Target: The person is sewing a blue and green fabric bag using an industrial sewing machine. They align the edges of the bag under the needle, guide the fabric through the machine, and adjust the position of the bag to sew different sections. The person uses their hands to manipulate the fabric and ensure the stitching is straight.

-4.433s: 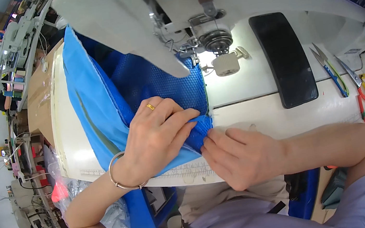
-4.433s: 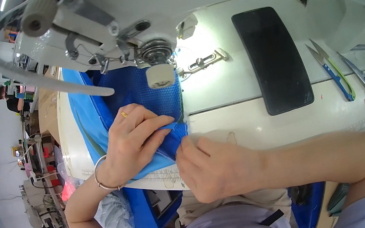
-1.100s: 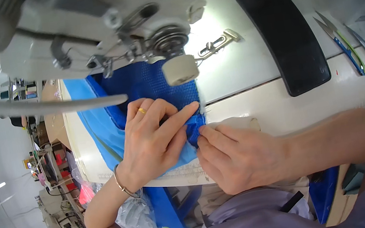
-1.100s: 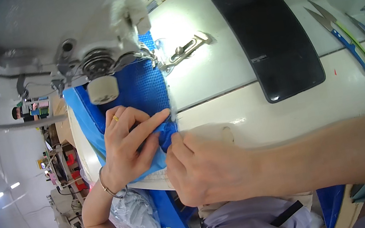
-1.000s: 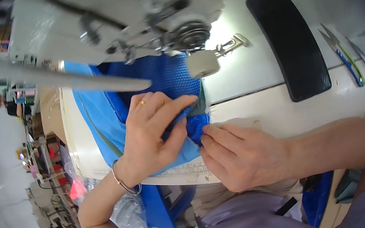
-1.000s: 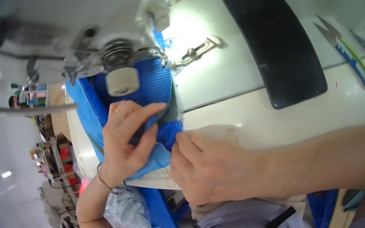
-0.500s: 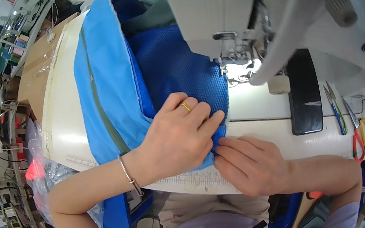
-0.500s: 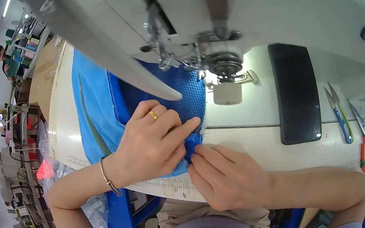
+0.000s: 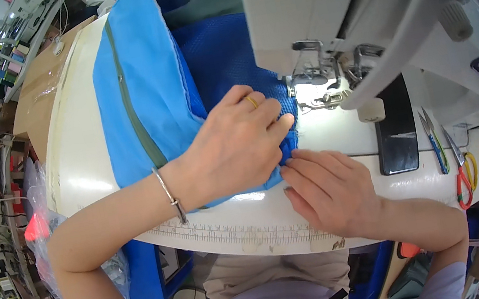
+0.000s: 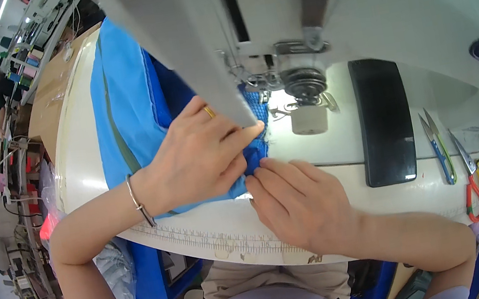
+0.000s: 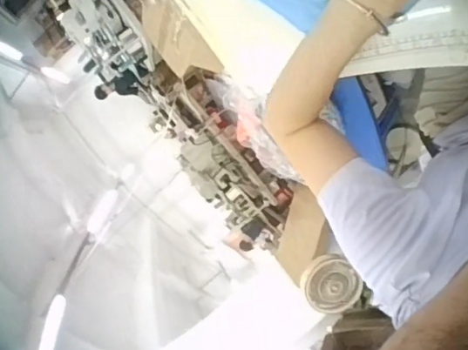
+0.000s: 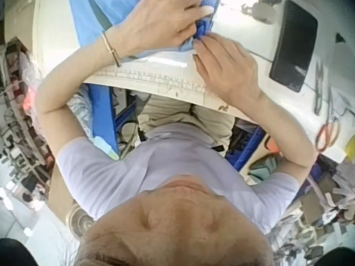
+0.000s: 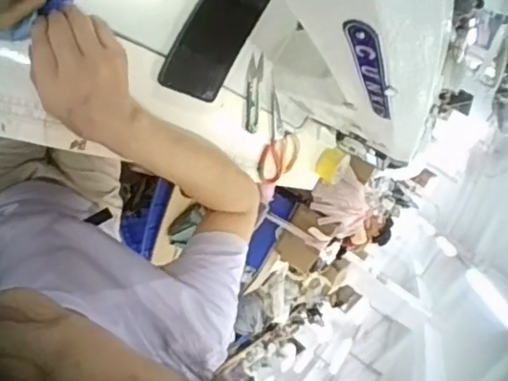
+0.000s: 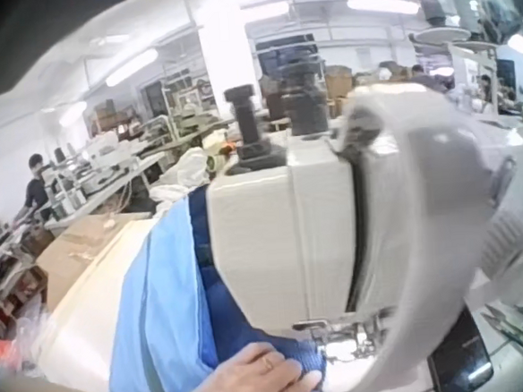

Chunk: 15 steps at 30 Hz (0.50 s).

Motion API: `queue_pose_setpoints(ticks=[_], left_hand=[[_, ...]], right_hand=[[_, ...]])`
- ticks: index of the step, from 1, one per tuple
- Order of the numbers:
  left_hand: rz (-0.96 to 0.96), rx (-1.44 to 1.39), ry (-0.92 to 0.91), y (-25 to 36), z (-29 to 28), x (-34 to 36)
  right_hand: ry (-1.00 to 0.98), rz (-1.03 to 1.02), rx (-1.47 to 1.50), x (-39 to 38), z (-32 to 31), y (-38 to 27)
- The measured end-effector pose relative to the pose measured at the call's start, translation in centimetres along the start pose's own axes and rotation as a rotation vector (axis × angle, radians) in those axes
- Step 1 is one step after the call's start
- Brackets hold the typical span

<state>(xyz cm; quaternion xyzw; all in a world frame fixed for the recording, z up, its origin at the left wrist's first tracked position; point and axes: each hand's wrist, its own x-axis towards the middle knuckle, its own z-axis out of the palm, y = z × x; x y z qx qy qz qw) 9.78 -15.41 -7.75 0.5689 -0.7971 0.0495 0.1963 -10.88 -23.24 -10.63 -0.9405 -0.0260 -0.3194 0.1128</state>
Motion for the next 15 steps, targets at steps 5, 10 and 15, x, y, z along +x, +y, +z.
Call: queue_pose_setpoints(ticks=[5,10,15], left_hand=[[-0.059,-0.063,0.041,-0.2,0.4,0.0],[-0.112,-0.153,0.094,-0.9,0.5,0.0],[-0.317,-0.240,-0.014,-0.6,-0.9,-0.8]], right_hand=[[-0.036,0.045,0.050,0.0,-0.5,0.4],[0.074,0.058,0.161,0.1,0.2,-0.2],[0.186,-0.034,0.138,-0.2,1.6,-0.5]])
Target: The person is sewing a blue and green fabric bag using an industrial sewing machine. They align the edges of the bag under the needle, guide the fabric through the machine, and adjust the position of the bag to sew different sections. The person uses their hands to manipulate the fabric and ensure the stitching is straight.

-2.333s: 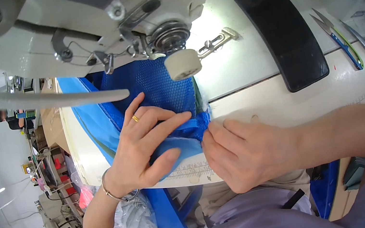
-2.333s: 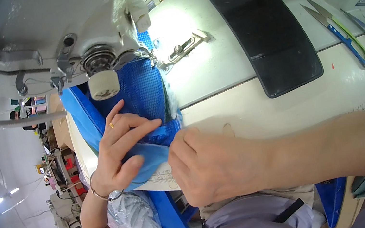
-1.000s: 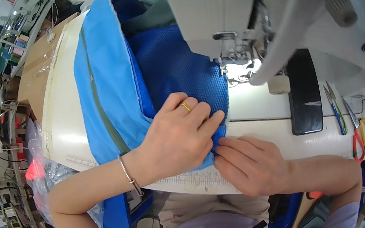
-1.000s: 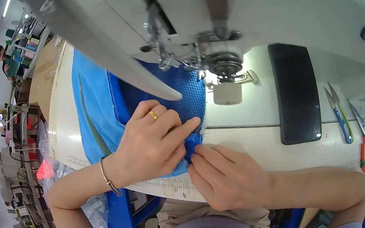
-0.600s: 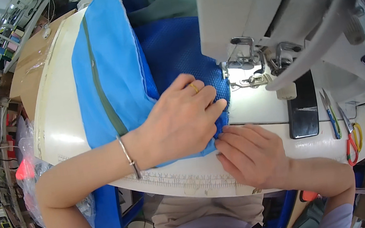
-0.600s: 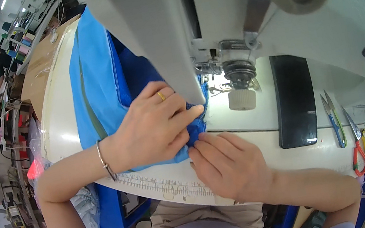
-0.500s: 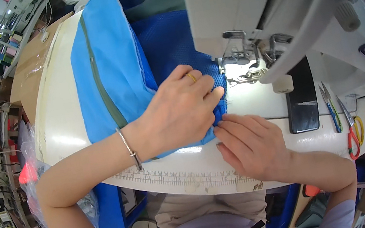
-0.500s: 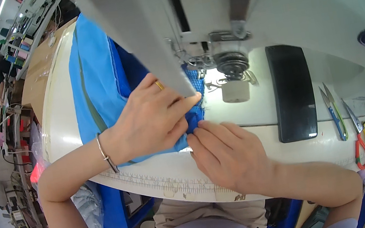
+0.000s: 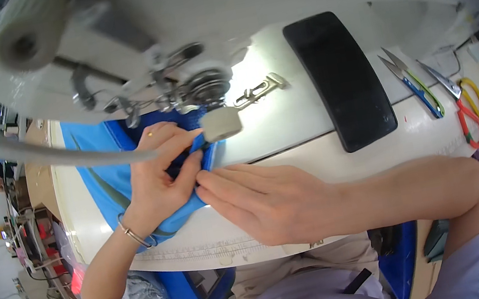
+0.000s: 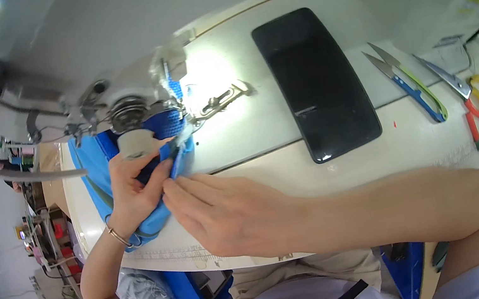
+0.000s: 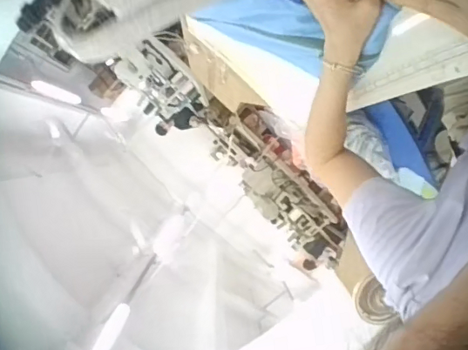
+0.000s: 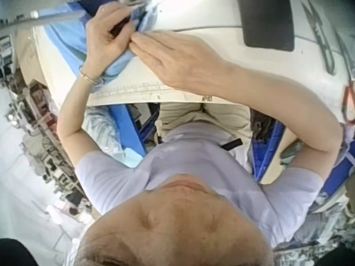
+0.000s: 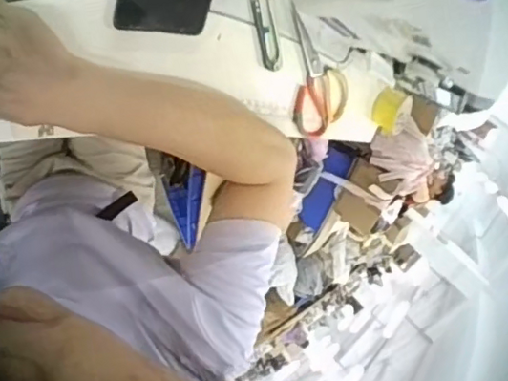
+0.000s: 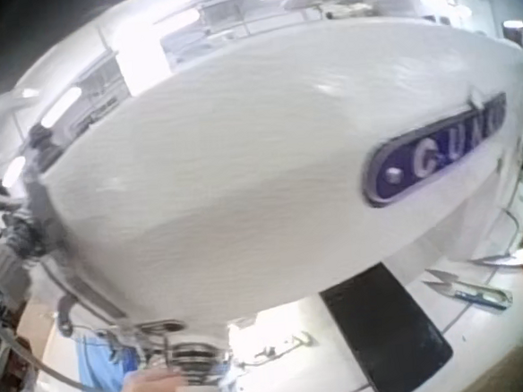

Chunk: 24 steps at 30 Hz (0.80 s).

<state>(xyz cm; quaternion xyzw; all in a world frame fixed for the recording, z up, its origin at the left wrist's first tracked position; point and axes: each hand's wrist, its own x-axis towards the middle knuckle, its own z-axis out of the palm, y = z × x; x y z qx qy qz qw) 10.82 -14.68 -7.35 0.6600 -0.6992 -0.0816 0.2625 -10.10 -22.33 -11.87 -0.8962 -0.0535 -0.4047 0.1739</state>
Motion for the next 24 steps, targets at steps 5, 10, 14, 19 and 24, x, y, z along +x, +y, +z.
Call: queue_pose_setpoints(ticks=[5,10,14,19,24], left_hand=[[-0.004,-0.048,-0.087,0.4,-0.6,1.2],[-0.147,-0.118,-0.199,1.0,-2.1,1.4],[-0.041,-0.136,-0.468,1.0,-5.1,1.7],[0.043,0.123,-0.421,4.4,-4.1,0.7],[0.017,0.122,-0.061,2.1,-1.8,-1.8]], right_hand=[[0.030,0.023,0.001,-0.5,0.3,0.0],[0.120,0.050,0.091,-0.1,0.5,0.0],[0.207,-0.061,0.160,0.5,0.8,-0.2],[0.128,-0.197,0.079,0.3,-0.1,-0.2],[-0.004,0.086,-0.081,0.1,-2.6,3.1]])
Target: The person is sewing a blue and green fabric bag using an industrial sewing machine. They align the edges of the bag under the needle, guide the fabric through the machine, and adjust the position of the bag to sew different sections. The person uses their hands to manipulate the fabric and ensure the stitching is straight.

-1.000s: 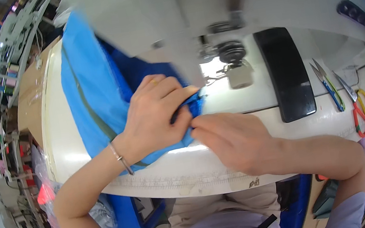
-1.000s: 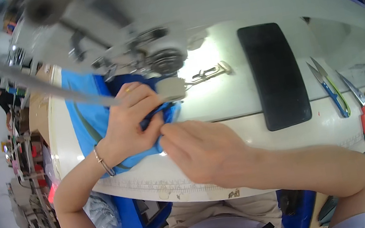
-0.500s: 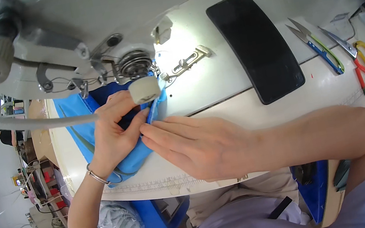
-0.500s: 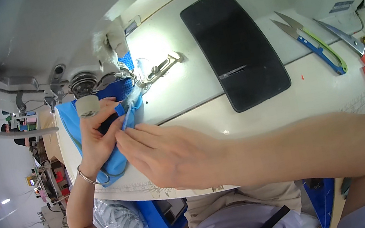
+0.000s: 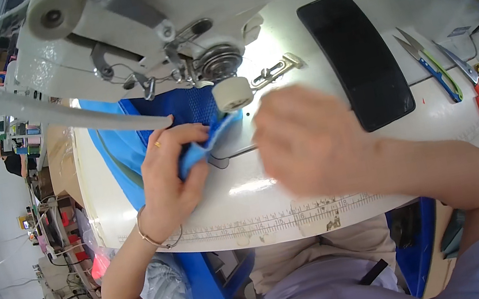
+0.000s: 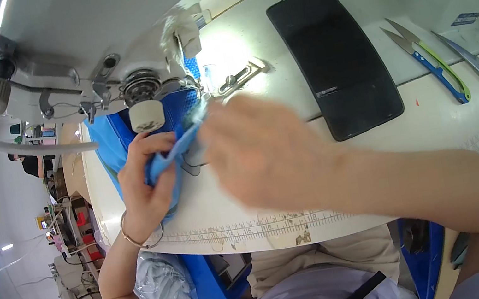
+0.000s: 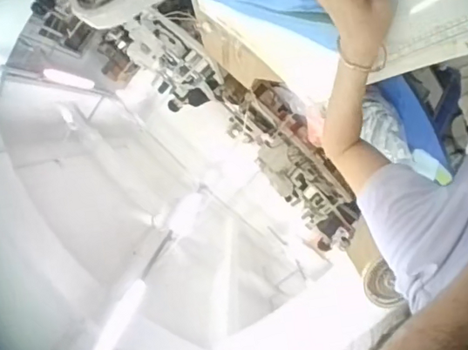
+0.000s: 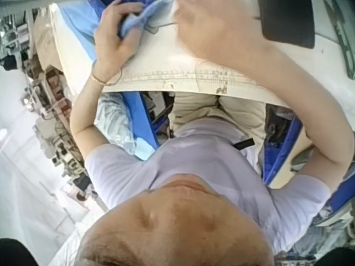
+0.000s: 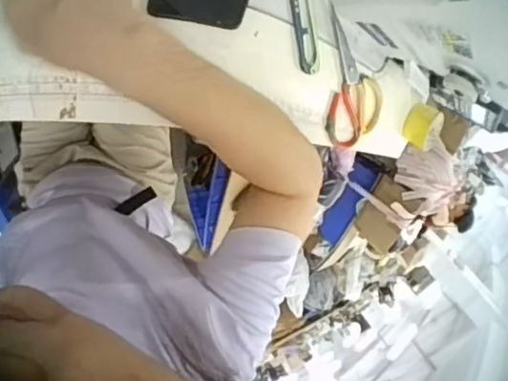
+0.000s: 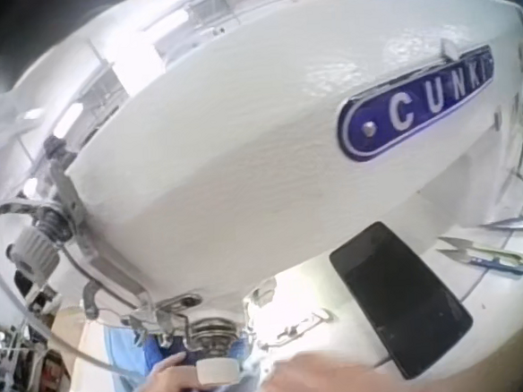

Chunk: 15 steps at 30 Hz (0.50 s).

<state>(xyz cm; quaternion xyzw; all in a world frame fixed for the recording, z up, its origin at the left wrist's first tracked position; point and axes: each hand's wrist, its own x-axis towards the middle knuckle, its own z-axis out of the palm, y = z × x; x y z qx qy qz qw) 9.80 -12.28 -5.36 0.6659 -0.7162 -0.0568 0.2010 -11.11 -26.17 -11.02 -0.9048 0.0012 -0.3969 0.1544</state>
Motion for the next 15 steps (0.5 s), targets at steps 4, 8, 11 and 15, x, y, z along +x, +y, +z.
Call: queue_pose_setpoints(ticks=[4,8,11,15], left_hand=[[-0.103,-0.231,0.124,-1.1,0.6,-1.0],[-0.101,-0.281,0.070,-1.4,0.4,-0.8],[-0.009,-0.231,0.034,-1.3,0.2,-0.4],[0.043,-0.204,0.057,-1.5,0.4,-0.5]], right_hand=[[0.025,0.156,-0.209,0.8,0.9,2.4],[-0.032,0.113,-0.186,1.0,0.9,2.3],[-0.031,0.058,-0.222,1.1,1.2,2.2],[-0.118,0.008,-0.307,1.3,0.8,1.8]])
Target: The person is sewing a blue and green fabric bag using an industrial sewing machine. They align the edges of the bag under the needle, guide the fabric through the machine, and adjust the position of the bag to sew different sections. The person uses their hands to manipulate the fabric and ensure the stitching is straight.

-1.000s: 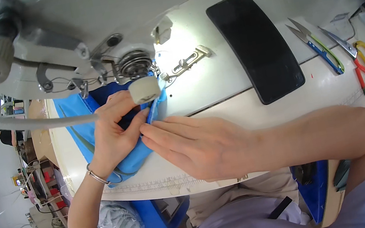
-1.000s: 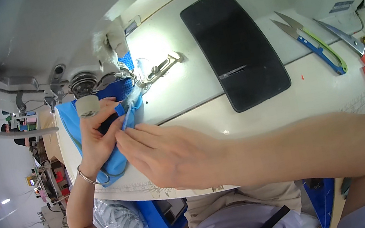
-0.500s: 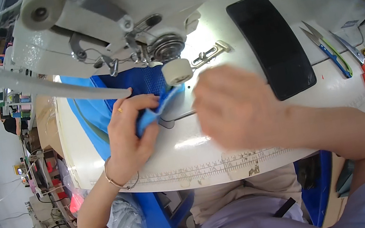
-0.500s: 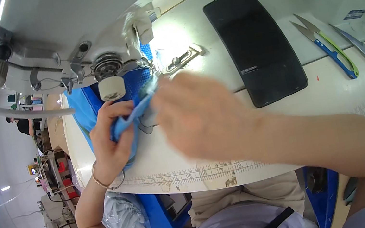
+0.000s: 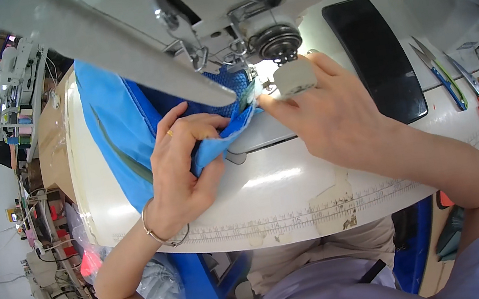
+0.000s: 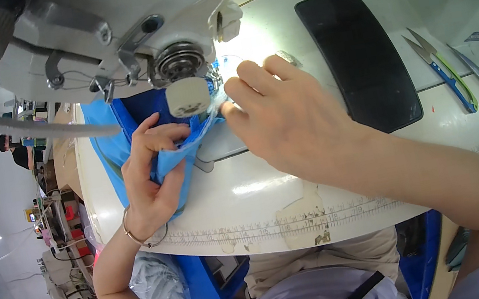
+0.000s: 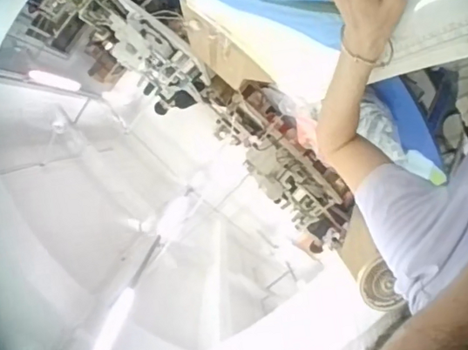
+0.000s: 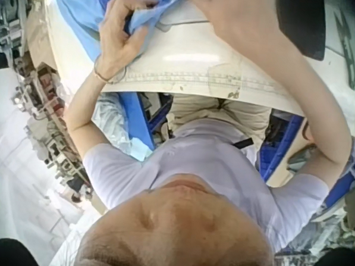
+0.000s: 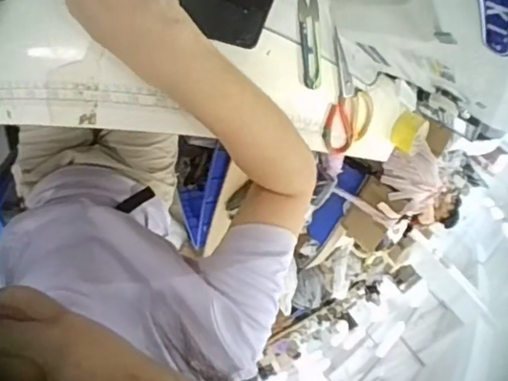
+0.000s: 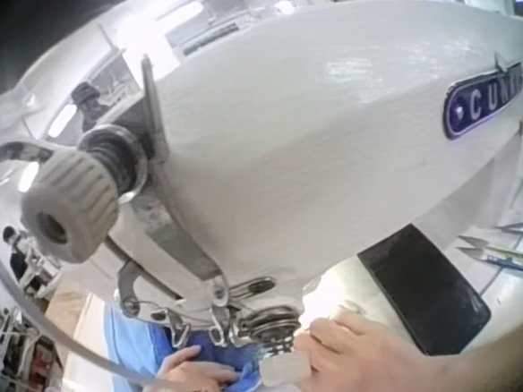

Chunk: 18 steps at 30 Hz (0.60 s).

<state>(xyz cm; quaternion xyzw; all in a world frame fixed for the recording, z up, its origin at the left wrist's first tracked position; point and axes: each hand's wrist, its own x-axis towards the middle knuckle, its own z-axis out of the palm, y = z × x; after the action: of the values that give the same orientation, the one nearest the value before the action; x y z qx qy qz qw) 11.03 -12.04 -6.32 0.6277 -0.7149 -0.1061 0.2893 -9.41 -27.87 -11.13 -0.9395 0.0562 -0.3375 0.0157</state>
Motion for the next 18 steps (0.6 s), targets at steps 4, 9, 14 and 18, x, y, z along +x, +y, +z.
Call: queue_pose_setpoints(ticks=[4,9,14,18], left_hand=[[0.083,0.104,-0.026,-0.1,0.2,0.3],[0.228,0.293,-0.196,1.8,-0.6,1.5],[0.003,0.006,-0.341,0.4,-3.2,4.0],[-0.022,0.078,-0.348,0.1,-2.5,4.7]], right_hand=[[-0.053,-0.026,-0.072,-0.2,-1.0,0.0],[0.003,-0.031,-0.057,-0.2,-1.1,-0.3],[0.058,-0.092,0.240,0.1,-0.6,-2.2],[-0.038,-0.099,0.233,-1.4,-0.4,-2.9]])
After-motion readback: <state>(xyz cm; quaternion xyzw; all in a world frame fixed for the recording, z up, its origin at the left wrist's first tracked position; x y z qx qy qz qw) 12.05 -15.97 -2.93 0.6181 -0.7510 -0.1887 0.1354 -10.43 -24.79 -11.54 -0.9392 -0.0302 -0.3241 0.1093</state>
